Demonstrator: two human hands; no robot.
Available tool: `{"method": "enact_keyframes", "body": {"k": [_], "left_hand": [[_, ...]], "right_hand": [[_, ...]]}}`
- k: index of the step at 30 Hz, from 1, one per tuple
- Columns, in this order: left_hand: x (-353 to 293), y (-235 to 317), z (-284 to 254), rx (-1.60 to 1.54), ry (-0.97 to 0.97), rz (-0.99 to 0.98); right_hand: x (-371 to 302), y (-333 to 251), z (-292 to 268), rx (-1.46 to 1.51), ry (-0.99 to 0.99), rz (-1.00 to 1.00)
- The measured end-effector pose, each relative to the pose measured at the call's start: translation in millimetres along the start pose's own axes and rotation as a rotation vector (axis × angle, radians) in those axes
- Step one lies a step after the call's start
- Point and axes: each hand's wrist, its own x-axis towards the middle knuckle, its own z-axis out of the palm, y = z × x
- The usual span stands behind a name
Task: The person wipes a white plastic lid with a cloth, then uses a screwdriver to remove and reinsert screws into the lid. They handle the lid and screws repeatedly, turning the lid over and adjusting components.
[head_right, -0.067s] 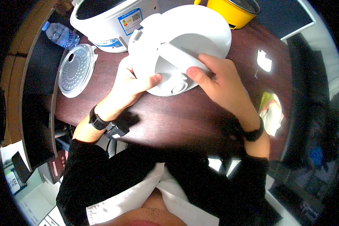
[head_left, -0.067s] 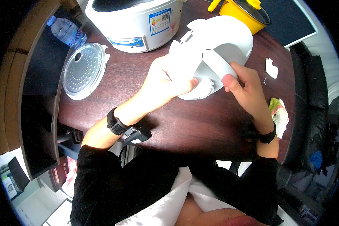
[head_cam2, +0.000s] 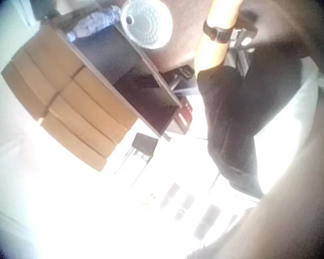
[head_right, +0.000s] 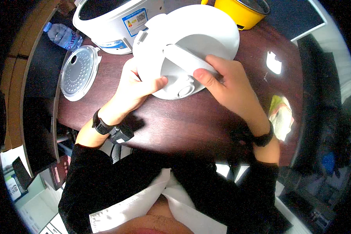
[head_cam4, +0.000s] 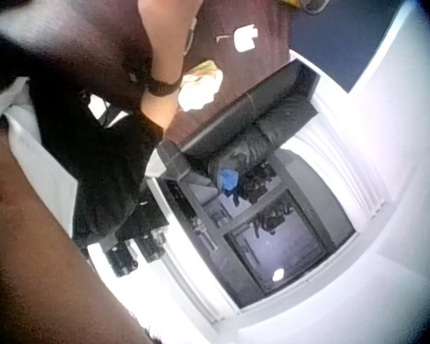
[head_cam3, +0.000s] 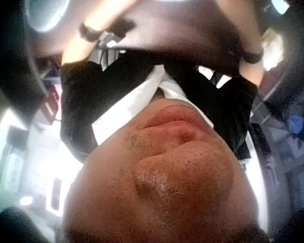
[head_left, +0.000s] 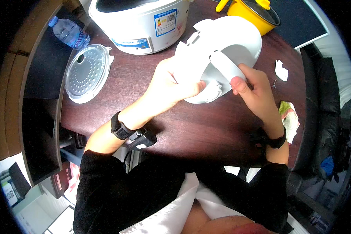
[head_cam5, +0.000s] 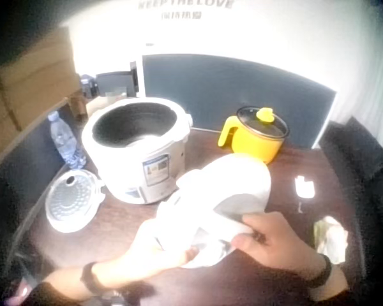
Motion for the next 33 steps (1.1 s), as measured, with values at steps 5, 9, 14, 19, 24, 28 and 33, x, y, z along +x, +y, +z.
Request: {"method": "enact_keyframes", "body": {"k": [5, 9, 14, 19, 24, 28, 33], "left_hand": [[-2.1, 12.2, -2.6, 0.106, -0.027, 0.002], [1.7, 15.3, -9.6, 0.076, -0.028, 0.063], [2.9, 19.2, -0.7, 0.146, 0.047, 0.19], [2.6, 21.2, -0.5, 0.235, 0.041, 0.161], [1.5, 21.3, 1.0, 0.287, 0.056, 0.174], [3.7, 18.2, -2.5, 0.303, 0.059, 0.176], [7.0, 2.7, 0.9, 0.239, 0.16, 0.219]], "right_hand": [[-1.3, -3.0, -2.9, 0.015, -0.007, 0.02], [-1.0, -9.2, -3.1, -0.088, -0.027, -0.081], [-1.4, -12.9, -0.7, -0.234, -0.028, -0.144], [-2.8, -8.0, 2.1, -0.282, 0.014, -0.186], [-2.9, -9.0, 3.1, -0.293, 0.034, -0.19], [-3.7, -10.6, 3.4, -0.263, 0.049, -0.174], [-1.8, 2.1, 8.8, -0.231, 0.142, -0.229]]}}
